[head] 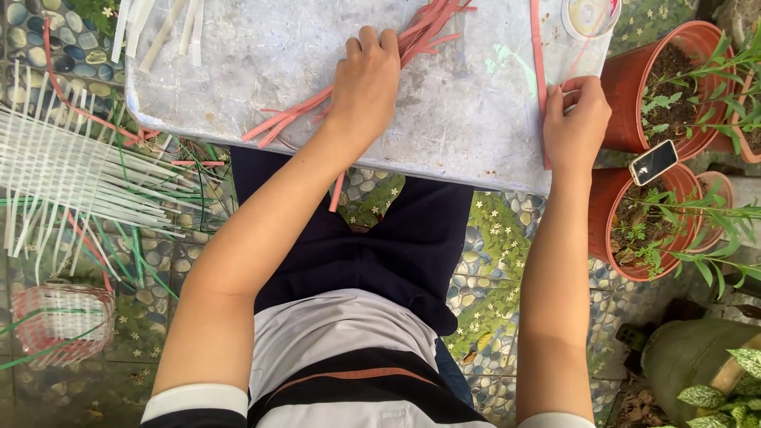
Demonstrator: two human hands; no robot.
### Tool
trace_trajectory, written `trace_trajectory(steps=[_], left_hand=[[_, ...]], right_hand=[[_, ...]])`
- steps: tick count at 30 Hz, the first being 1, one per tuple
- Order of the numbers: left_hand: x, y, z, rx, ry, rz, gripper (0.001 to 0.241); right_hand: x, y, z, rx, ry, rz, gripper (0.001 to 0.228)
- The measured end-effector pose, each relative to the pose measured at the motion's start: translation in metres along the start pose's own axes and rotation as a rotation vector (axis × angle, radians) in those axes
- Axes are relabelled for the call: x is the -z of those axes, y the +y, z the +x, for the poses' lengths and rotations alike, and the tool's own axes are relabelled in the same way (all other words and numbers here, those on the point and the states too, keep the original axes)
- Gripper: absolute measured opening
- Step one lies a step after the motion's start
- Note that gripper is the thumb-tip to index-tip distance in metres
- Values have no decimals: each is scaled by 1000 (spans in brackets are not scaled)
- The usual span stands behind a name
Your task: Sorting and aligning thin plastic strips on a work surface in preparation for a task like weaving.
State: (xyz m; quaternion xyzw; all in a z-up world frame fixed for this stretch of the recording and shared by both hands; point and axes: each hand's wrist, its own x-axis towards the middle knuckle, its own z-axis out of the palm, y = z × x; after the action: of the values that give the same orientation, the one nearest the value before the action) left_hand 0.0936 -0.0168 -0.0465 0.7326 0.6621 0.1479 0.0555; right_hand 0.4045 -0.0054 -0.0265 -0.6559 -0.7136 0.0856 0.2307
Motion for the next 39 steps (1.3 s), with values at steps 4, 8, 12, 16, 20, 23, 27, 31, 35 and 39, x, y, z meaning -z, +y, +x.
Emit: trace_trajectory(steps=[4,8,12,16,20,23,27,31,35,39], left_hand=[[-1,2,-2,-6,103,148,54],[-4,2,1,37,48,96,51],[4,-2,0,27,30,-104,40],[1,-9,-4,13,15,-162,42],[1,-14,-7,-26,34,-58,39],[-3,-15,-7,-12,20,9,41],[0,-10,-10,13,37,30,41],[0,-10,-11,22,77,35,41],[4,-9,-13,19,84,23,45],[1,-11,-9,45,35,-72,43]], right_hand=[[3,-18,-6,130,9,19,24],[8,-16,-3,133,-119,-6,25],[12,-25,7,-51,-324,-14,10],[15,-34,12,-133,-375,-22,13],[14,-35,7,-124,-357,-3,13],[11,-31,0,-109,-372,-15,11],[0,-37,-13,128,-211,57,12],[-1,-72,-26,63,-183,357,14],[0,-105,-31,-214,-197,730,13],[-1,-120,-37,-367,-226,1101,18]])
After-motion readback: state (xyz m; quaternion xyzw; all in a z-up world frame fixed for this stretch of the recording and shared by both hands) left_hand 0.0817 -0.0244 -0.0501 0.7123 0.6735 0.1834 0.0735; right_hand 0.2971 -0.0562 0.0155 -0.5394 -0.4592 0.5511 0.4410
